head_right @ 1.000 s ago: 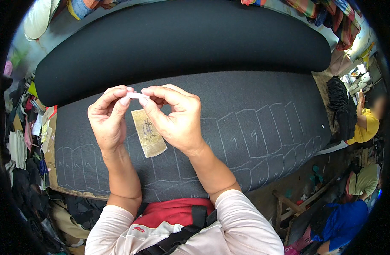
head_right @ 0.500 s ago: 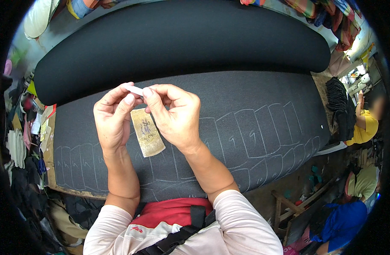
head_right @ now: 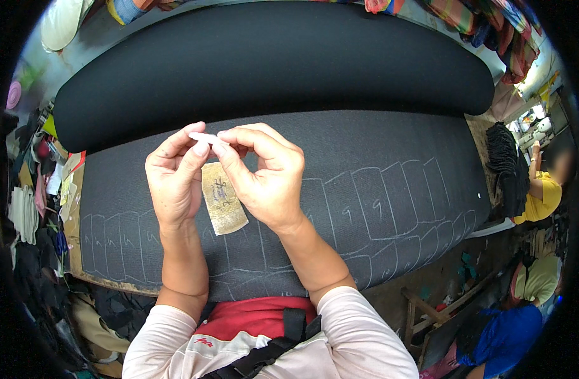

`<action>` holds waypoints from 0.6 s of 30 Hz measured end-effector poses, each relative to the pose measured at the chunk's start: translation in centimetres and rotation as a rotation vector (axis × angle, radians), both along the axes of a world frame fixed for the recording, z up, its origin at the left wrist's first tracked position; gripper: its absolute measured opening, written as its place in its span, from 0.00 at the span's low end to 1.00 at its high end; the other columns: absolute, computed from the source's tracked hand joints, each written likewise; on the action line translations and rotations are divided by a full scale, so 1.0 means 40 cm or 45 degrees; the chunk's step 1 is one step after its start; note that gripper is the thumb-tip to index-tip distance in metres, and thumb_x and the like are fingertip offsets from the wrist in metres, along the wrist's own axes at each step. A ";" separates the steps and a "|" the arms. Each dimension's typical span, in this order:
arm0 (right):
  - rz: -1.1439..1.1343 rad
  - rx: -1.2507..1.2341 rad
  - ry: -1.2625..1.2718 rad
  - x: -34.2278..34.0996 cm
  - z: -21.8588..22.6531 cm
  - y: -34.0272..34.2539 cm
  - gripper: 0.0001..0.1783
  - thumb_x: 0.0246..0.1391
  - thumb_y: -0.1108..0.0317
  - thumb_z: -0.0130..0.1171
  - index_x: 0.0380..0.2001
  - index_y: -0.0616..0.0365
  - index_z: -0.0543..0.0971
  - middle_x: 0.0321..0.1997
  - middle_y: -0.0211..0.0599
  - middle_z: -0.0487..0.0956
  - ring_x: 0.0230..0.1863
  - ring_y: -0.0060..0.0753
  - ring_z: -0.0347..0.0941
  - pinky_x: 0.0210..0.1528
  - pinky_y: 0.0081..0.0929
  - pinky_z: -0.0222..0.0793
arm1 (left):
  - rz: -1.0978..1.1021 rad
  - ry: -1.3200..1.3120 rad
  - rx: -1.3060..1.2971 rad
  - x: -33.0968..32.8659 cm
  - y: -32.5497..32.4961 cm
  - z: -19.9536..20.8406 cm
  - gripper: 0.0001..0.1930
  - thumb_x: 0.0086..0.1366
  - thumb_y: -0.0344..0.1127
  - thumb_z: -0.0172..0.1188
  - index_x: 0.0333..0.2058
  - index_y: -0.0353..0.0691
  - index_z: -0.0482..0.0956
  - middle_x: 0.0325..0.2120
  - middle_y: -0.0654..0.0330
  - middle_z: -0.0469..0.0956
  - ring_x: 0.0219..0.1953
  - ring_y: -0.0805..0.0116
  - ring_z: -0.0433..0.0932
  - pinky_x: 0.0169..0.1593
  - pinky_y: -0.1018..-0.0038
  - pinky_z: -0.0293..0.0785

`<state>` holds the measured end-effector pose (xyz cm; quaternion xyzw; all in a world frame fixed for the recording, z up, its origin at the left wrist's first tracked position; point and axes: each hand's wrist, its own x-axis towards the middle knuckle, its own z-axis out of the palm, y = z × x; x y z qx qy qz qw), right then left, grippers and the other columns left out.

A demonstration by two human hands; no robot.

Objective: The person uses a small rectangular template and a white marking tool to draw outlines and symbols on a large roll of black fabric. They repeatedly position the template, trace its edges, and mark sections with numbers and symbols.

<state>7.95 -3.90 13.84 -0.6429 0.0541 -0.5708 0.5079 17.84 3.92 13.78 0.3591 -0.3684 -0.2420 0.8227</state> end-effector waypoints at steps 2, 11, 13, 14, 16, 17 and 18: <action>-0.009 -0.030 -0.017 0.001 0.000 0.000 0.06 0.48 0.77 0.62 0.32 0.66 0.80 0.30 0.40 0.79 0.31 0.23 0.75 0.31 0.18 0.71 | 0.000 0.000 -0.008 -0.001 -0.001 0.000 0.14 0.55 0.21 0.62 0.42 0.28 0.77 0.32 0.52 0.80 0.34 0.70 0.79 0.41 0.76 0.78; 0.117 0.275 0.035 -0.003 0.005 0.010 0.06 0.54 0.74 0.58 0.31 0.68 0.79 0.26 0.40 0.79 0.25 0.23 0.75 0.28 0.17 0.73 | -0.020 0.058 0.001 -0.001 -0.003 0.003 0.16 0.55 0.19 0.60 0.44 0.28 0.75 0.32 0.52 0.79 0.34 0.70 0.79 0.41 0.76 0.78; 0.174 0.399 0.062 -0.004 0.008 0.010 0.09 0.56 0.70 0.57 0.29 0.67 0.79 0.25 0.40 0.79 0.23 0.23 0.75 0.26 0.16 0.72 | -0.025 0.077 0.017 -0.001 -0.003 0.003 0.16 0.55 0.18 0.60 0.44 0.28 0.75 0.32 0.52 0.79 0.33 0.71 0.79 0.41 0.77 0.77; 0.187 0.431 0.067 -0.003 0.009 0.010 0.10 0.57 0.69 0.56 0.28 0.67 0.79 0.24 0.40 0.79 0.22 0.22 0.75 0.25 0.16 0.71 | -0.047 0.089 0.006 -0.001 -0.002 0.002 0.16 0.55 0.18 0.59 0.44 0.28 0.75 0.32 0.52 0.79 0.33 0.71 0.79 0.40 0.78 0.77; 0.214 0.507 0.048 -0.001 0.010 0.010 0.12 0.57 0.67 0.56 0.26 0.66 0.79 0.24 0.39 0.79 0.21 0.22 0.74 0.24 0.16 0.70 | -0.089 0.129 0.002 0.001 -0.001 0.001 0.16 0.54 0.18 0.59 0.44 0.28 0.75 0.31 0.53 0.79 0.33 0.72 0.78 0.40 0.78 0.77; 0.214 0.533 0.034 0.000 0.009 0.011 0.12 0.57 0.67 0.56 0.25 0.65 0.78 0.23 0.38 0.78 0.20 0.22 0.74 0.23 0.16 0.70 | -0.080 0.097 0.025 0.001 -0.002 -0.001 0.16 0.54 0.17 0.59 0.44 0.28 0.75 0.31 0.53 0.79 0.33 0.72 0.78 0.40 0.78 0.77; 0.216 0.558 0.021 0.001 0.007 0.011 0.12 0.57 0.67 0.56 0.25 0.65 0.78 0.23 0.38 0.78 0.20 0.21 0.73 0.22 0.15 0.69 | -0.069 0.078 0.052 0.002 -0.002 -0.002 0.16 0.54 0.17 0.59 0.44 0.28 0.75 0.31 0.53 0.79 0.32 0.73 0.78 0.40 0.79 0.76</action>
